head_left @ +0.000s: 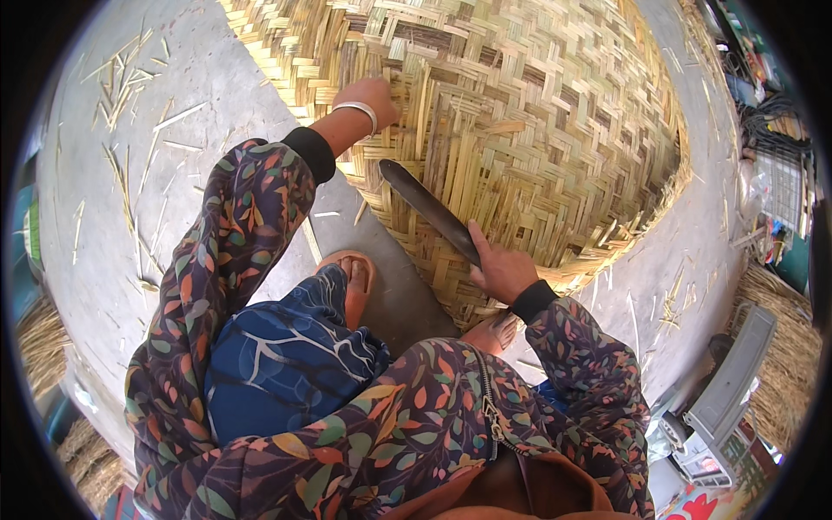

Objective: The person is weaving a large basket using dried palm leaves. They use a knife to trim and adjust the leaves, ensuring a tight weave. The person is sitting on the floor, working on the basket from a first-person perspective.

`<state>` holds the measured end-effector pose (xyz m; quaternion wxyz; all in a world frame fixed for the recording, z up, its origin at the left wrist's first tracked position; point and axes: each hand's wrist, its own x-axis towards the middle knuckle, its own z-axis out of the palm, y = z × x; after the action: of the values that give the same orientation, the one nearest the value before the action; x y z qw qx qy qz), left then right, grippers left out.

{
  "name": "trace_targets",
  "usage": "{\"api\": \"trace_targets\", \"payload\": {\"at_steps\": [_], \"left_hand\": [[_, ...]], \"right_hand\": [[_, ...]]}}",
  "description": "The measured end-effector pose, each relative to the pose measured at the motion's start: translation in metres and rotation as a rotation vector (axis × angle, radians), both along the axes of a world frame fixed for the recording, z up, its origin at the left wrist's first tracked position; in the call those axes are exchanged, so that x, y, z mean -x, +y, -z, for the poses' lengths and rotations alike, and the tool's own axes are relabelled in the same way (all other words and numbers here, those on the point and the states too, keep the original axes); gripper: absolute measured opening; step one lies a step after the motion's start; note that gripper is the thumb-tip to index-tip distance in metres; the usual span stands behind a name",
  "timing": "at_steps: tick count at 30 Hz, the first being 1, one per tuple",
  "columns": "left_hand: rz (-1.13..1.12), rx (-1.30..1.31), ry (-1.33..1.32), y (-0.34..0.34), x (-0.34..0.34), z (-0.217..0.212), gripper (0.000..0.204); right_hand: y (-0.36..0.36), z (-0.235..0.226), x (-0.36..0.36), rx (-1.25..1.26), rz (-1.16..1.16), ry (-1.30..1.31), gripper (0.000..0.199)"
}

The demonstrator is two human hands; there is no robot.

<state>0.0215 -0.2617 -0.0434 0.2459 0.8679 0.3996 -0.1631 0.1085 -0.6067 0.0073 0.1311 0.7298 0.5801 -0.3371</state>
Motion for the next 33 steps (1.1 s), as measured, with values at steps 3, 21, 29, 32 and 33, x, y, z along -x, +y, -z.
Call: {"api": "trace_targets", "payload": {"at_steps": [3,21,29,32,33], "left_hand": [[0.026,0.01,0.024,0.003,0.0,-0.002,0.039],[-0.393,0.581,-0.509,0.003,0.039,0.0,0.035],[-0.285,0.745,-0.474,0.014,0.018,0.015,0.049],[-0.169,0.481,-0.387,0.021,0.0,0.028,0.05],[-0.227,0.509,-0.58,0.017,0.002,0.033,0.05]], "right_hand": [[0.003,0.0,0.001,-0.005,-0.007,0.002,0.086],[-0.001,0.015,-0.001,-0.049,-0.023,0.024,0.088],[-0.002,-0.013,0.001,-0.125,0.091,0.051,0.08],[0.004,-0.024,0.001,-0.194,0.084,0.023,0.074],[0.006,-0.025,0.0,-0.227,0.067,0.021,0.072]]}}
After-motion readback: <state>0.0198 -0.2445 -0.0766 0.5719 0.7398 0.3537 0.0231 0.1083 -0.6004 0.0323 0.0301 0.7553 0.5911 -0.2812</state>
